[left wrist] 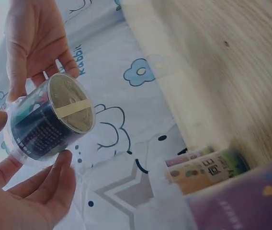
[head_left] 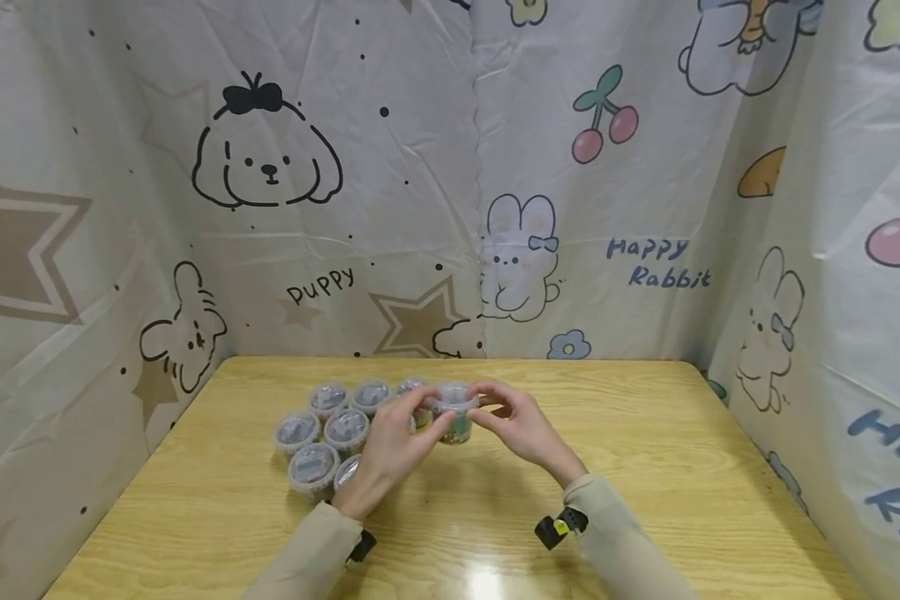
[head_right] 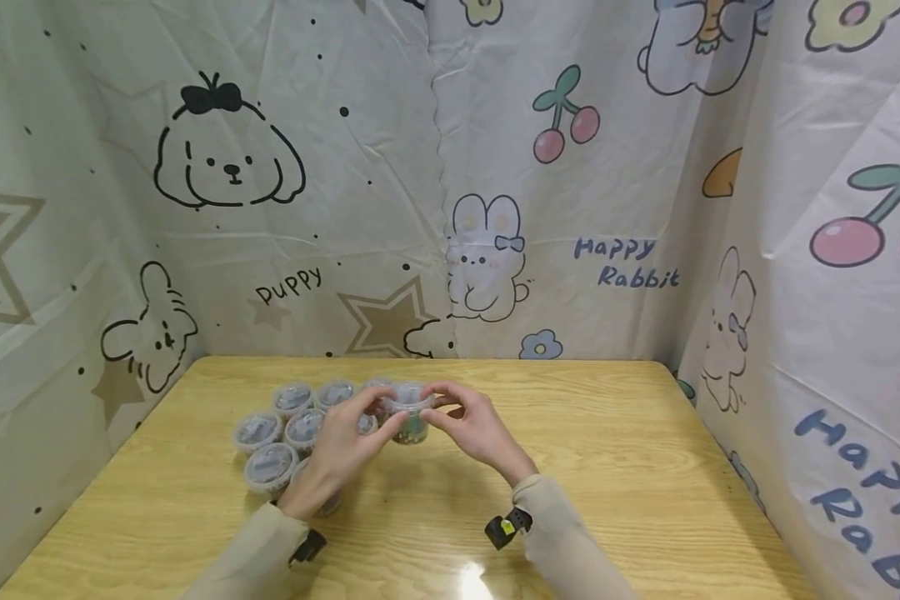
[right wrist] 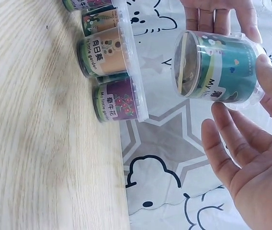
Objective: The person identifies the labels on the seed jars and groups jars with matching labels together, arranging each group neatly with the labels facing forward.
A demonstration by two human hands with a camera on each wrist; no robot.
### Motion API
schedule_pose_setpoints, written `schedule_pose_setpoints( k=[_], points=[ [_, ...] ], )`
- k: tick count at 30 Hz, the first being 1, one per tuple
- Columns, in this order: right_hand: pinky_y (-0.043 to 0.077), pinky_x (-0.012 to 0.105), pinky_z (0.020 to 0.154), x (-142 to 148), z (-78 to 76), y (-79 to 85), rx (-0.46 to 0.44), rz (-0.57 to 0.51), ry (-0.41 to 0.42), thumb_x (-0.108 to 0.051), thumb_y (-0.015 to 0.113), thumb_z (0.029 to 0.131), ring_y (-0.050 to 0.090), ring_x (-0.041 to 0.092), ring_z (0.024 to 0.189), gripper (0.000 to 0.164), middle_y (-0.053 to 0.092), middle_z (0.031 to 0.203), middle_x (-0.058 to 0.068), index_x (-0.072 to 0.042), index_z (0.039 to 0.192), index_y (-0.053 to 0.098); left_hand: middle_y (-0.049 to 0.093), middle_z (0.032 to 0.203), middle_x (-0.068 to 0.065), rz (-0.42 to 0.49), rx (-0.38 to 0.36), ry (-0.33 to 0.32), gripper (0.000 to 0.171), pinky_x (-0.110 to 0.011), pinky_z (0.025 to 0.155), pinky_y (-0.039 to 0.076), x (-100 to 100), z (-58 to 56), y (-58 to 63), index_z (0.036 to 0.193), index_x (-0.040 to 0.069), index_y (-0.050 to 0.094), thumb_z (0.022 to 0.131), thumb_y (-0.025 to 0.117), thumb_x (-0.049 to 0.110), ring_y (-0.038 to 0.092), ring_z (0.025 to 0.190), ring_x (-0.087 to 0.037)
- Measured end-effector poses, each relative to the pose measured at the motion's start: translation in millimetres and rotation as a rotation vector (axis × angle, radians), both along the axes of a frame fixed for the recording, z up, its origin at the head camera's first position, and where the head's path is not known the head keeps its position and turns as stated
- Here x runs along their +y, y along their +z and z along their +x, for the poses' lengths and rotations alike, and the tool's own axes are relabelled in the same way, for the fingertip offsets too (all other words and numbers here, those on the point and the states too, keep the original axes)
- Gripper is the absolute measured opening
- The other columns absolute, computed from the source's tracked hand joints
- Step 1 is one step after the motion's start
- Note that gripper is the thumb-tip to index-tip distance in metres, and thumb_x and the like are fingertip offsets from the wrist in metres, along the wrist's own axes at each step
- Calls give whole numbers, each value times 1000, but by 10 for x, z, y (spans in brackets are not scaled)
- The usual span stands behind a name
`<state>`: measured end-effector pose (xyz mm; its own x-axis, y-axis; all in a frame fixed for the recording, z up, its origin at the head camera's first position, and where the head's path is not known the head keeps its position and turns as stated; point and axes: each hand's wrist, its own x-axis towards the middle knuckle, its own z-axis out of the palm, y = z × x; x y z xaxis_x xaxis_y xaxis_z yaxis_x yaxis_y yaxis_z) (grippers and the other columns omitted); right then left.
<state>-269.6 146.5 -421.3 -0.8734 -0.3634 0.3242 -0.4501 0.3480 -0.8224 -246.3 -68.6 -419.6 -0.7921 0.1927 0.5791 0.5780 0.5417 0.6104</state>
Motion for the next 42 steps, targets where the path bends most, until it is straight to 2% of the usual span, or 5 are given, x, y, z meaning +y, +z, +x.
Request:
schedule_pose_setpoints(
  k=[8, 15, 28, 32, 42],
  points=[
    [56, 45, 88, 16, -2, 13, -12, -41, -37, -26, 69, 93, 65, 23, 109, 28, 66, 122, 5, -18, 120, 64, 71, 109, -7, 99, -174, -52, 35, -39, 84, 59, 24, -9, 70, 115, 17, 67, 90, 71, 40, 71, 97, -26],
    [55, 39, 93, -1, 12, 30, -62, -70, -53, -34, 69, 92, 62, 23, 115, 36, 64, 126, 3, -19, 124, 64, 71, 111, -6, 135, -306, -100, 27, -33, 88, 57, -16, -28, 169, 110, 18, 67, 88, 74, 33, 70, 102, -23],
    [51, 45, 99, 49, -14, 52, -193, -142, 114, -25, 63, 97, 58, 31, 122, 40, 59, 135, 14, -13, 135, 57, 72, 104, -6, 270, -544, -264, 26, -36, 80, 55, -122, -209, 236, 103, 11, 64, 85, 78, 24, 69, 94, -17],
    [51, 43, 99, 40, -16, 50, -219, -165, 102, -26, 62, 98, 59, 30, 121, 38, 58, 135, 15, -11, 132, 58, 71, 108, -9, 281, -572, -252, 28, -35, 79, 55, -122, -231, 219, 109, 10, 64, 88, 76, 24, 68, 94, -17],
    [54, 44, 94, -68, 38, 130, -232, -187, -51, -29, 70, 92, 64, 26, 111, 36, 64, 125, 15, -11, 123, 64, 71, 108, -9, 267, -530, -204, 28, -32, 74, 52, -74, -222, 237, 109, 14, 69, 88, 75, 31, 66, 92, -17]
  ],
)
